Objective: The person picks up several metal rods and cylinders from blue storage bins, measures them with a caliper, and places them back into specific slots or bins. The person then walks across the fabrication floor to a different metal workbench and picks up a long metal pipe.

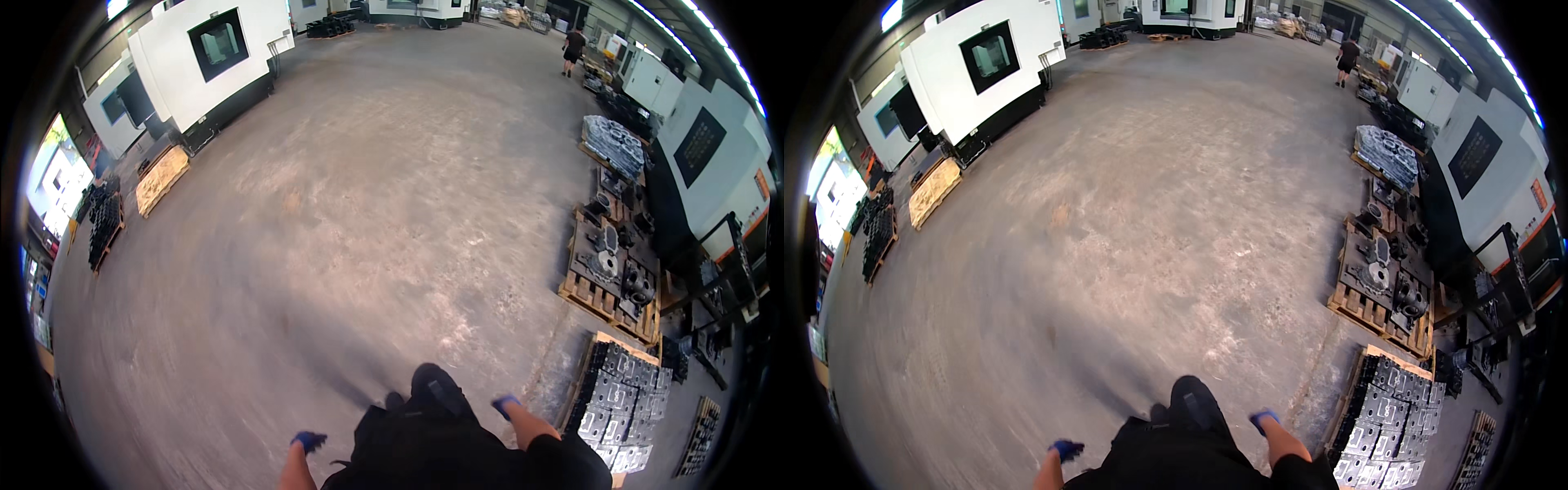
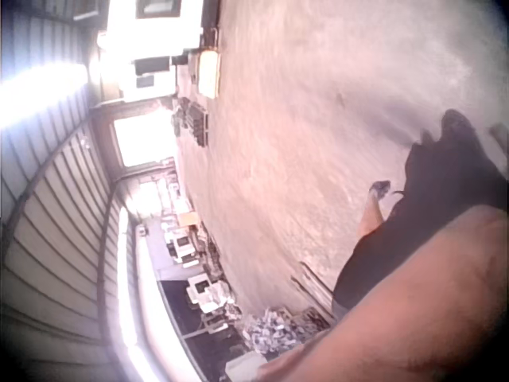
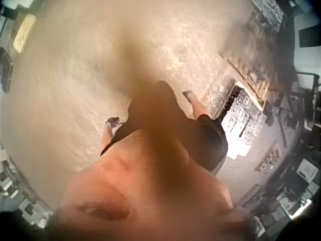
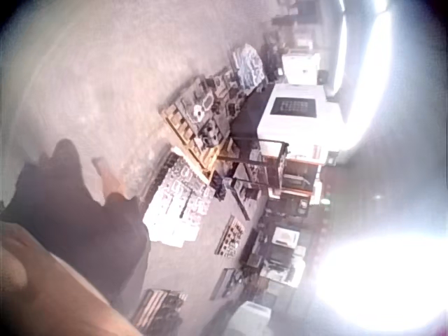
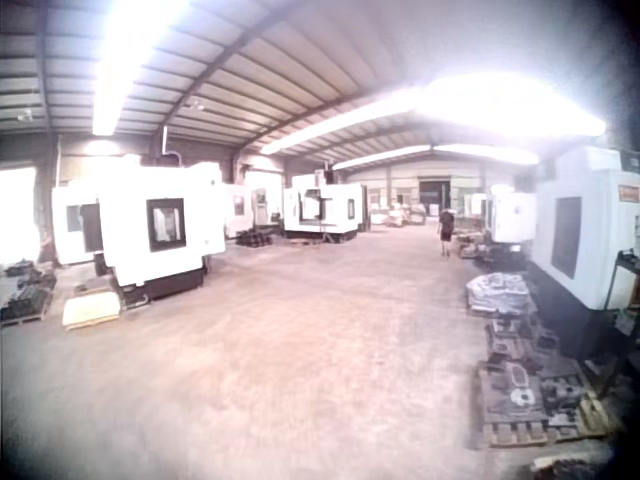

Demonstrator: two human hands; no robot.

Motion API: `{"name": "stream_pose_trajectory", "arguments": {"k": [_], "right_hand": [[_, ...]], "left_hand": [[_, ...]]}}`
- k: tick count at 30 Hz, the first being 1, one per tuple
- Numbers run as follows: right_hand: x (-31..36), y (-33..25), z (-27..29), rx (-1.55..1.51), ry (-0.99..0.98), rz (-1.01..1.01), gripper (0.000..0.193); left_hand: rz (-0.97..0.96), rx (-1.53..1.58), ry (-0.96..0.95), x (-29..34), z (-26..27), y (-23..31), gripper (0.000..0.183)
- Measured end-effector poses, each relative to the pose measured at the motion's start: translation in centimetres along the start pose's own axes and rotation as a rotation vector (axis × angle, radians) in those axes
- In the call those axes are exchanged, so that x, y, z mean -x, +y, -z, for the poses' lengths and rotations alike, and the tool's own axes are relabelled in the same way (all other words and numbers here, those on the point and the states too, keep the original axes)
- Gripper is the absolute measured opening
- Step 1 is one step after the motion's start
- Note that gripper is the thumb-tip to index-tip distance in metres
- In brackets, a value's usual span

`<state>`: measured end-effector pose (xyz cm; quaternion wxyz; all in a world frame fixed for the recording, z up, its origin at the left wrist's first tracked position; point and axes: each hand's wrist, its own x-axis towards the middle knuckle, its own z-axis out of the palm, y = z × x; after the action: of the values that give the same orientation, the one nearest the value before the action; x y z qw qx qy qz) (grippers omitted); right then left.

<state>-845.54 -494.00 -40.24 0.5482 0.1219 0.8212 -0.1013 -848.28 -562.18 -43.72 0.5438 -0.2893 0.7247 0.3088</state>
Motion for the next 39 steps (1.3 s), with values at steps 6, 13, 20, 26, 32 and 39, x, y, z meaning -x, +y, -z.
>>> {"name": "stream_pose_trajectory", "arguments": {"k": [6, 13, 20, 26, 32, 39], "right_hand": [[-6.1, 0.5, -0.5, -0.23, -0.296, -0.312, 0.035], [-30.1, -8.5, 20.2, -0.849, -0.006, -0.385, 0.039], [-27.3, -43.8, 75.7, -0.523, 0.747, 0.612, 0.043], [-29.7, -54.9, 94.9, -0.711, 0.796, 0.626, 0.039], [-40.4, -46.0, 86.1, -0.241, 0.242, 0.101, 0.057], [-41.5, -43.9, 81.8, -0.703, -0.227, -0.404, 0.022]], "left_hand": [[-0.684, -0.053, 0.5, -5.0, 21.2, 28.6, 0.024], [-0.668, -0.27, 0.372, -12.8, 29.7, 40.4, 0.019], [-0.145, -0.236, 0.113, -16.3, 38.4, 33.9, 0.031], [-0.061, 0.062, 0.01, -17.9, 50.0, 47.7, 0.027], [-0.046, 0.631, -0.172, -29.9, 71.5, 69.5, 0.023], [-0.514, -0.315, 0.369, -31.8, 94.2, 108.5, 0.056]]}}
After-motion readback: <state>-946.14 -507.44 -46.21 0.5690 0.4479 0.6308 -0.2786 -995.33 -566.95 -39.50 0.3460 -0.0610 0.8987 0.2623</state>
